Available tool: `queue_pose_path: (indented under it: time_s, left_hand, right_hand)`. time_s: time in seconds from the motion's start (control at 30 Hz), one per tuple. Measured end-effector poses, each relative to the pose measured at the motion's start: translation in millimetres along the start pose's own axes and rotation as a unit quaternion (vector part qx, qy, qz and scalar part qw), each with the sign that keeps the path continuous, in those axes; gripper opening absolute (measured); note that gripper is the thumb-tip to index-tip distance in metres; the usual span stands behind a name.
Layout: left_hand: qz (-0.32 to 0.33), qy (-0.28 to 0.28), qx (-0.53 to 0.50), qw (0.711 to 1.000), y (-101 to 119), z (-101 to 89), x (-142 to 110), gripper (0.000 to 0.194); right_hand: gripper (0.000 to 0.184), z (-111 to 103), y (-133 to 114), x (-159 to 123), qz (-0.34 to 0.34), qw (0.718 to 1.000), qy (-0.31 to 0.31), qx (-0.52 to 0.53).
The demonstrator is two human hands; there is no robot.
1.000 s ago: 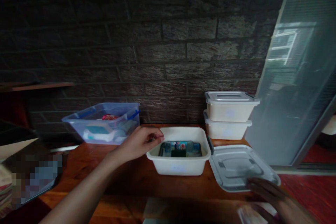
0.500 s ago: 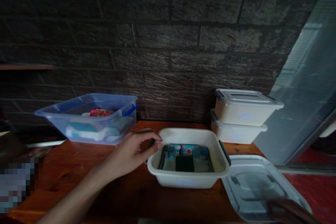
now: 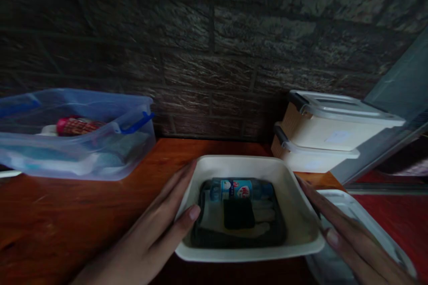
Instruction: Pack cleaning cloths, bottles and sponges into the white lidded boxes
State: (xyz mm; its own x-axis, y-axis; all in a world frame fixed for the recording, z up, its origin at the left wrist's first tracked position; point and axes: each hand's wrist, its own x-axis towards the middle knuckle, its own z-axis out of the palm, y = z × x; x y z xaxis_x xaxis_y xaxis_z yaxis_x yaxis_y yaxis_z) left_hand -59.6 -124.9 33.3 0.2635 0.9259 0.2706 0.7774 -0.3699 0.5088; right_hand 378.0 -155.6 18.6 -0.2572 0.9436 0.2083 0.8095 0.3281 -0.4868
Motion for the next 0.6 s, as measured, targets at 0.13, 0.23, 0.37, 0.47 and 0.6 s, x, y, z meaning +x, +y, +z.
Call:
queue_pose_path:
  time_s: [0.13,0.23,0.37,0.47,0.6]
  left_hand:
    - [0.02,0.011,0.009,1.0,-7.4,1.4,-3.7,0.072]
    - [0.042,0.01,0.012,0.999,-11.6,2.0,-4.7,0.074]
    - [0.043,0.013,0.007,0.999,-11.0,1.0,-3.8,0.072]
    - [0.028,-0.003,0.005,1.0,-4.0,-1.4,-0.4,0.069]
    - [0.017,-0.008,-0.009,1.0,13.0,-7.0,7.1,0.064]
  right_hand:
    - [0.065,9.2,-4.9,2.3,-0.009,1.0,-0.025,-0.005]
    - [0.065,10.0,-7.1,0.9,-0.043,0.999,-0.009,-0.004]
    - [0.064,12.9,1.3,-2.7,-0.052,0.998,0.006,-0.02]
    - [0.066,16.7,12.3,-3.3,-0.05,0.998,0.017,-0.024]
    - [0.073,15.0,26.5,-1.5,-0.079,0.996,0.012,-0.038]
